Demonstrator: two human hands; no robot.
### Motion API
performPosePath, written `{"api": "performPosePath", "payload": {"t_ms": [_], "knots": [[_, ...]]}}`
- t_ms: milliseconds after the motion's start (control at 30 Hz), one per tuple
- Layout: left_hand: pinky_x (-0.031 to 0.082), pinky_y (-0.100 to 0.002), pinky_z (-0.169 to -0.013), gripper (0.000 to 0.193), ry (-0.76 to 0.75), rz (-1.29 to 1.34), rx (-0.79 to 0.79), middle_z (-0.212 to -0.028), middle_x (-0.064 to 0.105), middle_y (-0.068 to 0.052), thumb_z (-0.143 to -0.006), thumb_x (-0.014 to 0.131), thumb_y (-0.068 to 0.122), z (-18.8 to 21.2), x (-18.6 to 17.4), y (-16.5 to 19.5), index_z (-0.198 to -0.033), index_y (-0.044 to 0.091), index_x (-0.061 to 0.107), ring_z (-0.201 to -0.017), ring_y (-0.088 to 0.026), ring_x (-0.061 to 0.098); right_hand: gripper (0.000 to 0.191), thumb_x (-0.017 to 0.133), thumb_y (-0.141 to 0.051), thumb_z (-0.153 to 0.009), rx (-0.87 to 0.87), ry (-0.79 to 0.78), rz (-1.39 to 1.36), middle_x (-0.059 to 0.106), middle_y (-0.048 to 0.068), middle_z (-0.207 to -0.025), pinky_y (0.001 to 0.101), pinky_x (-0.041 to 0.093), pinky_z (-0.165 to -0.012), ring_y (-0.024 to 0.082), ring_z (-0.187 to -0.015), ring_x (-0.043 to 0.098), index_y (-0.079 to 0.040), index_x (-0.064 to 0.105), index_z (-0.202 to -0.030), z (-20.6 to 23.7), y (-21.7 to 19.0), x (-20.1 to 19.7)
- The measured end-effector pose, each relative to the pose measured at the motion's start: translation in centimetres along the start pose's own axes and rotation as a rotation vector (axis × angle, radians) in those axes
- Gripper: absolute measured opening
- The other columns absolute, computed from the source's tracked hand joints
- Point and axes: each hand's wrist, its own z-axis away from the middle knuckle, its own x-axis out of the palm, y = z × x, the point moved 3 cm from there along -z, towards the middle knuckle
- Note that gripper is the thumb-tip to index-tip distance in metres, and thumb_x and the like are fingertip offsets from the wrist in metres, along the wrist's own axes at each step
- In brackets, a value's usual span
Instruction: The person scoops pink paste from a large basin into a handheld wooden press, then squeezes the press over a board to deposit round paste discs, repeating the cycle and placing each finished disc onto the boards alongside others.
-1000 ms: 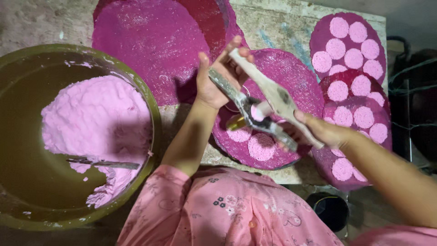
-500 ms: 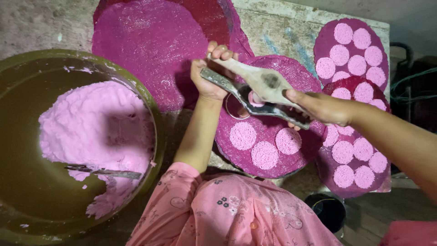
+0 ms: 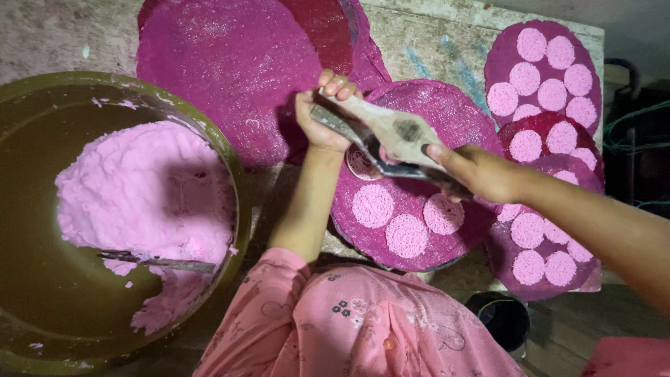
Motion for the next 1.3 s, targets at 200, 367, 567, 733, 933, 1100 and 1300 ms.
{"api": "performPosePath", "payload": {"t_ms": [200, 367, 567, 733, 933, 1100, 1300], "knots": [[0.051, -0.036, -0.091, 0.022, -0.094, 0.014, -0.035, -0.089, 0.058, 0.003, -0.093, 0.047, 0.036, -2.8, 0.3, -0.7, -0.097, 0.016, 0.053, -0.090, -0.015, 0.057, 0.084, 0.031, -0.072, -0.096, -0.128, 0.196, 0.083, 0.066, 0.013, -0.067, 0.0404, 0.054, -0.066, 0.023, -0.063, 0.066, 0.002, 0.068, -0.082, -0.1, -0.6, -0.7], [0.051, -0.037, -0.083, 0.019, -0.139, -0.170, -0.049, -0.084, 0.056, 0.004, -0.097, 0.046, 0.035, -3.8, 1.3, 1.7, -0.094, 0.017, 0.053, -0.084, -0.015, 0.056, 0.075, 0.029, -0.067, -0.097, -0.255, 0.238, -0.005, 0.065, 0.010, -0.069, 0.0378, 0.056, -0.063, 0.021, -0.063, 0.066, -0.001, 0.065, -0.091, -1.8, -1.1, 1.2], [0.050, -0.037, -0.080, 0.020, 0.007, -0.218, -0.067, -0.081, 0.056, 0.003, -0.091, 0.047, 0.035, -2.2, 1.2, 2.4, -0.092, 0.016, 0.053, -0.082, -0.017, 0.056, 0.075, 0.034, -0.063, -0.099, -0.224, 0.117, -0.233, 0.064, 0.011, -0.066, 0.0388, 0.054, -0.055, 0.021, -0.054, 0.063, 0.004, 0.065, -0.086, -2.2, -0.6, 2.9], [0.049, -0.038, -0.081, 0.021, 0.140, -0.141, -0.015, -0.078, 0.054, 0.002, -0.089, 0.047, 0.036, -2.1, 1.1, 0.2, -0.089, 0.016, 0.052, -0.079, -0.016, 0.054, 0.078, 0.031, -0.063, -0.101, -0.094, 0.145, -0.058, 0.065, 0.012, -0.063, 0.0377, 0.055, -0.055, 0.020, -0.053, 0.065, 0.004, 0.067, -0.084, -1.5, 0.1, 0.8], [0.045, -0.036, -0.077, 0.021, 0.082, -0.196, -0.051, -0.077, 0.052, 0.002, -0.088, 0.048, 0.036, -3.7, 1.7, 0.9, -0.087, 0.015, 0.052, -0.078, -0.017, 0.052, 0.074, 0.036, -0.063, -0.101, -0.193, 0.206, -0.171, 0.063, 0.009, -0.066, 0.0367, 0.055, -0.056, 0.018, -0.058, 0.064, 0.004, 0.065, -0.088, -2.0, 0.0, 1.2], [0.045, -0.037, -0.076, 0.022, 0.128, -0.190, -0.022, -0.076, 0.052, 0.001, -0.088, 0.047, 0.037, -3.3, 2.4, 0.0, -0.086, 0.015, 0.051, -0.075, -0.017, 0.051, 0.069, 0.036, -0.061, -0.101, -0.148, 0.267, -0.026, 0.063, 0.009, -0.064, 0.0381, 0.054, -0.058, 0.020, -0.057, 0.064, 0.001, 0.067, -0.095, -1.9, 0.2, 1.0], [0.048, -0.038, -0.086, 0.042, 0.109, -0.405, -0.065, -0.088, 0.059, -0.007, -0.088, 0.042, 0.045, -4.2, 4.3, 1.9, -0.092, 0.007, 0.058, -0.089, -0.023, 0.058, 0.060, 0.045, -0.057, -0.099, -0.411, 0.420, -0.189, 0.059, 0.005, -0.067, 0.0364, 0.047, -0.055, 0.016, -0.060, 0.057, -0.002, 0.066, -0.108, -2.2, 0.3, 2.4]]}}
